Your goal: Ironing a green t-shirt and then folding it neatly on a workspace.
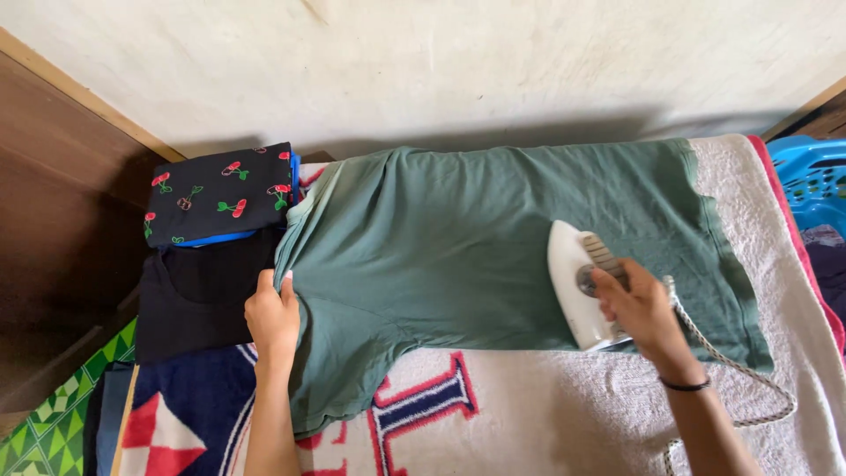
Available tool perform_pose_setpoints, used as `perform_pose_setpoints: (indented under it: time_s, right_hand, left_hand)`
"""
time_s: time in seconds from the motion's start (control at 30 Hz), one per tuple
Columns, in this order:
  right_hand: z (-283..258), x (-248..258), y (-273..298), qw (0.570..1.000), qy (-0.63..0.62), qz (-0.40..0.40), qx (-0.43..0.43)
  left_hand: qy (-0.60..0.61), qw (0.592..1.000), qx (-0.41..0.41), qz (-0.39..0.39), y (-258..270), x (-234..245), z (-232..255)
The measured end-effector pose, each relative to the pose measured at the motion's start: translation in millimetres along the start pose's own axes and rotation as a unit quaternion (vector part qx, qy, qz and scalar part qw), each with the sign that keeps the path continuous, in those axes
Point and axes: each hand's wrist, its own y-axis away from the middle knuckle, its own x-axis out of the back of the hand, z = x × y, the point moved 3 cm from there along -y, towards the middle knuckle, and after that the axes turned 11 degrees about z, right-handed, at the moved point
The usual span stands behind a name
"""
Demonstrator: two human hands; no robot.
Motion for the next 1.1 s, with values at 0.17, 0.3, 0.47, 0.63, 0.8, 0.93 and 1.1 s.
perform_pose_setpoints:
  time_s: [0.17, 0.3, 0.47, 0.63, 0.8, 0.93, 1.1]
  right_hand:
    - [-51, -74, 23, 0.996, 0.044, -0.072, -0.025]
    - [-74, -147, 44, 0.989, 0.024, -0.138, 0.039]
    - [-108, -216, 73, 0.977, -0.017, -0.198, 0.073]
    - [-114, -247, 80, 0.946, -0.031, -0.168, 0.274]
    - [-111, -208, 79, 0.926, 0.057, -0.034, 0.372]
    - [-84, -142, 55, 0.930, 0.171, 0.019, 0.324]
    - [-54, -36, 24, 0.946, 0.230, 0.084, 0.214]
  left_hand:
    - [0.050, 0.999, 0.018, 0.004, -1, -5, -13]
    - [0.066, 0.998, 0.020, 0.000, -1, -4, -11]
    - [0.060, 0.998, 0.018, -0.003, 1, -2, -7]
    - [-0.058, 0.996, -0.058, 0.024, 11, -3, 5]
    - [-0.127, 0.987, -0.096, 0.029, 12, -1, 12]
    - [-0.143, 0.986, -0.080, 0.014, 12, -3, 7]
    - [-0.150, 0.986, -0.078, 0.006, 12, -5, 3]
